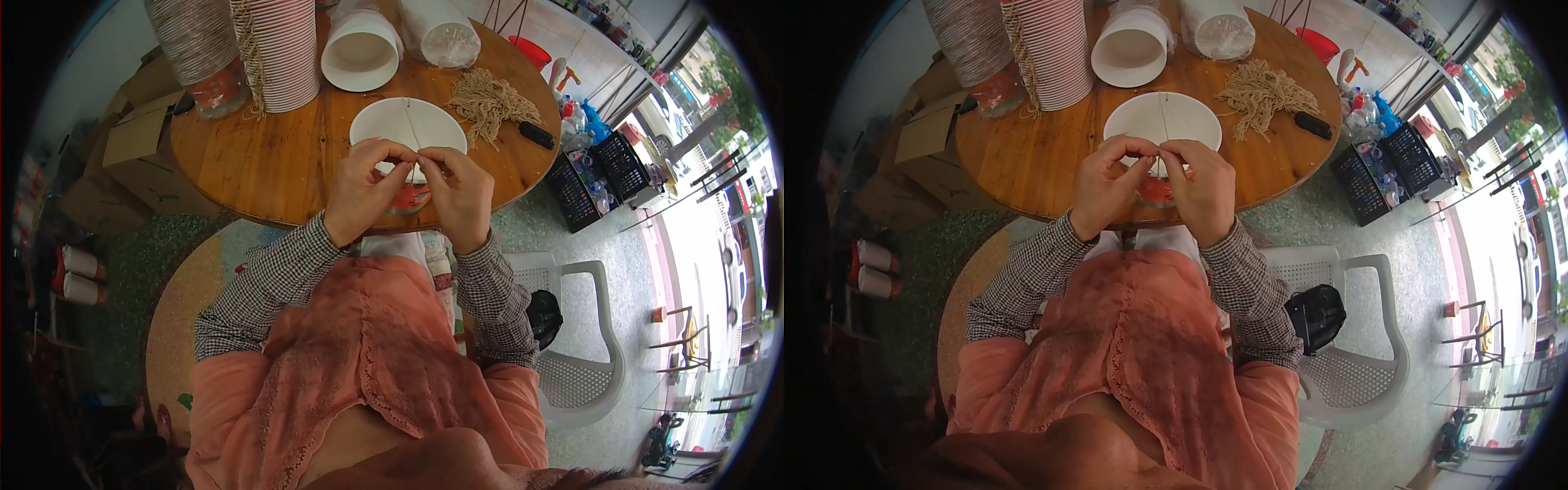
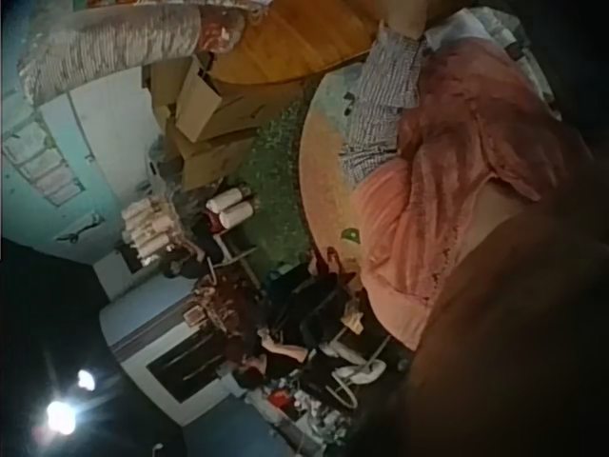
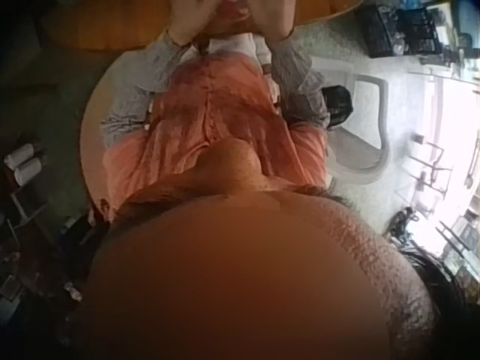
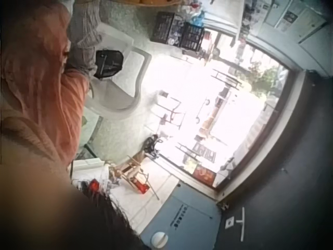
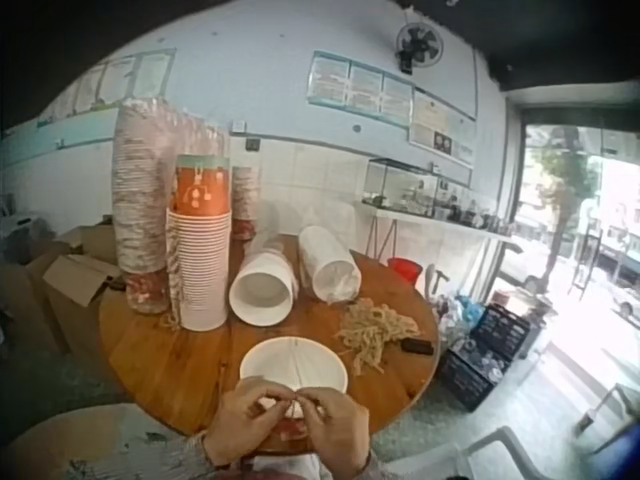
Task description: Attaching thin strings to paper buckets for packaging.
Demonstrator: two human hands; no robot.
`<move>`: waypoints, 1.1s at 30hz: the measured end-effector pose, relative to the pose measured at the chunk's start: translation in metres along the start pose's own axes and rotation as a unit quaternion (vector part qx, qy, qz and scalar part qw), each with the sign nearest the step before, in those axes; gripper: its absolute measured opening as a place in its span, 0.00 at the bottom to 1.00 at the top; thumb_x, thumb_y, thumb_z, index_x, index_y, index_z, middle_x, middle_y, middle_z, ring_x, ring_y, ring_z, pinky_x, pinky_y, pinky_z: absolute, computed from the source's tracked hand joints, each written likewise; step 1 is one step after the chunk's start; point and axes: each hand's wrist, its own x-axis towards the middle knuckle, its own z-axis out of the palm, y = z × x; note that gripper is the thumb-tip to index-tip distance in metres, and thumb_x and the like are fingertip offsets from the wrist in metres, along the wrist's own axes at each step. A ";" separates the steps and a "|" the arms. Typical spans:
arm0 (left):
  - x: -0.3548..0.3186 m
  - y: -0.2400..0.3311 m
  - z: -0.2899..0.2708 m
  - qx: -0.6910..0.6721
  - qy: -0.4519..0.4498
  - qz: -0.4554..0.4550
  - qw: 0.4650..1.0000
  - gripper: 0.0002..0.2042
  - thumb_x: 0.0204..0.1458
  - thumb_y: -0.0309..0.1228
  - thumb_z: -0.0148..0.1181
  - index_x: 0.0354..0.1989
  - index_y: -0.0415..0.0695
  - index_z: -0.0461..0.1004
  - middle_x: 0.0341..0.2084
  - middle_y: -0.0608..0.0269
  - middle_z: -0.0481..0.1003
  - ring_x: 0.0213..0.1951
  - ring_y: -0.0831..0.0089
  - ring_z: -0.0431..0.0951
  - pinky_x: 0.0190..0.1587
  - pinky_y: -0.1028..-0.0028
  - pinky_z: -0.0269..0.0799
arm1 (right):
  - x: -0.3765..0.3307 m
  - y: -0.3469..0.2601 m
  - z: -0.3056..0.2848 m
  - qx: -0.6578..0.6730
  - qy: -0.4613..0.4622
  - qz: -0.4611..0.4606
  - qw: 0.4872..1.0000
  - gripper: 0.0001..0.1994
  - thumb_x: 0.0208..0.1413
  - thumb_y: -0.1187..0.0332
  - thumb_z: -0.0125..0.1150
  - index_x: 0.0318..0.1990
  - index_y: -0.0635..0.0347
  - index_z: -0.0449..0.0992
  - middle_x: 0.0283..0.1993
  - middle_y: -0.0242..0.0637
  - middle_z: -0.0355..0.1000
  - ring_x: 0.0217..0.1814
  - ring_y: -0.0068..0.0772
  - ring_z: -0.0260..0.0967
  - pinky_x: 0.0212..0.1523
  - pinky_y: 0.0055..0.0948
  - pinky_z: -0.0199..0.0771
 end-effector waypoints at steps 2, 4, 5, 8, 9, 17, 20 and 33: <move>0.000 -0.003 0.000 -0.031 -0.005 -0.043 0.999 0.07 0.50 0.19 0.57 0.37 0.38 0.75 0.32 0.62 0.76 0.35 0.78 0.76 0.33 0.81 0.75 | -0.001 -0.003 0.003 -0.087 0.045 -0.087 0.991 0.05 0.52 0.75 0.59 0.36 0.64 0.76 0.32 0.41 0.74 0.33 0.37 0.73 0.35 0.29 0.72; 0.000 -0.001 -0.001 -0.076 -0.020 -0.077 0.994 0.06 0.51 0.20 0.57 0.38 0.37 0.75 0.33 0.63 0.76 0.36 0.79 0.76 0.34 0.82 0.74 | -0.002 -0.004 0.005 -0.072 0.073 -0.088 0.991 0.04 0.51 0.76 0.59 0.35 0.63 0.75 0.30 0.43 0.72 0.33 0.44 0.71 0.35 0.33 0.71; 0.001 0.000 -0.002 -0.120 -0.034 -0.109 0.986 0.06 0.51 0.20 0.57 0.38 0.36 0.74 0.33 0.64 0.76 0.36 0.80 0.75 0.35 0.82 0.74 | -0.003 -0.004 0.006 -0.072 0.073 -0.089 0.991 0.04 0.51 0.76 0.59 0.35 0.63 0.75 0.30 0.43 0.72 0.33 0.44 0.71 0.35 0.33 0.71; 0.001 0.001 -0.001 -0.176 -0.040 -0.137 0.974 0.05 0.53 0.20 0.56 0.38 0.35 0.73 0.33 0.65 0.76 0.36 0.82 0.75 0.36 0.83 0.73 | -0.005 0.001 0.010 -0.053 0.082 -0.094 0.991 0.05 0.51 0.76 0.59 0.36 0.64 0.74 0.30 0.42 0.72 0.33 0.42 0.71 0.34 0.32 0.70; 0.002 0.002 -0.002 -0.176 -0.041 -0.137 0.974 0.05 0.53 0.20 0.56 0.38 0.35 0.73 0.33 0.65 0.76 0.36 0.82 0.75 0.36 0.83 0.73 | -0.006 0.002 0.010 -0.056 0.081 -0.102 0.990 0.05 0.51 0.77 0.58 0.36 0.64 0.74 0.30 0.41 0.72 0.32 0.42 0.71 0.34 0.33 0.70; 0.010 0.000 -0.003 -0.217 -0.109 -0.180 0.953 0.04 0.56 0.22 0.55 0.38 0.36 0.71 0.33 0.64 0.75 0.33 0.82 0.75 0.34 0.82 0.75 | -0.006 0.009 0.008 -0.074 0.077 -0.138 0.985 0.05 0.51 0.77 0.58 0.36 0.62 0.74 0.28 0.39 0.72 0.28 0.39 0.68 0.30 0.33 0.67; 0.014 0.006 -0.006 -0.238 -0.119 -0.223 0.938 0.04 0.56 0.22 0.55 0.37 0.36 0.71 0.33 0.65 0.75 0.34 0.83 0.75 0.36 0.83 0.74 | -0.005 0.009 0.005 -0.109 0.079 -0.156 0.978 0.05 0.51 0.77 0.58 0.36 0.62 0.74 0.27 0.39 0.72 0.27 0.39 0.68 0.30 0.33 0.67; 0.019 0.005 -0.005 -0.225 -0.120 -0.221 0.941 0.04 0.53 0.20 0.58 0.35 0.39 0.71 0.32 0.67 0.74 0.34 0.84 0.73 0.38 0.83 0.71 | -0.012 0.017 0.000 0.013 0.060 -0.048 0.997 0.04 0.51 0.78 0.58 0.35 0.63 0.72 0.32 0.38 0.71 0.35 0.36 0.68 0.38 0.30 0.67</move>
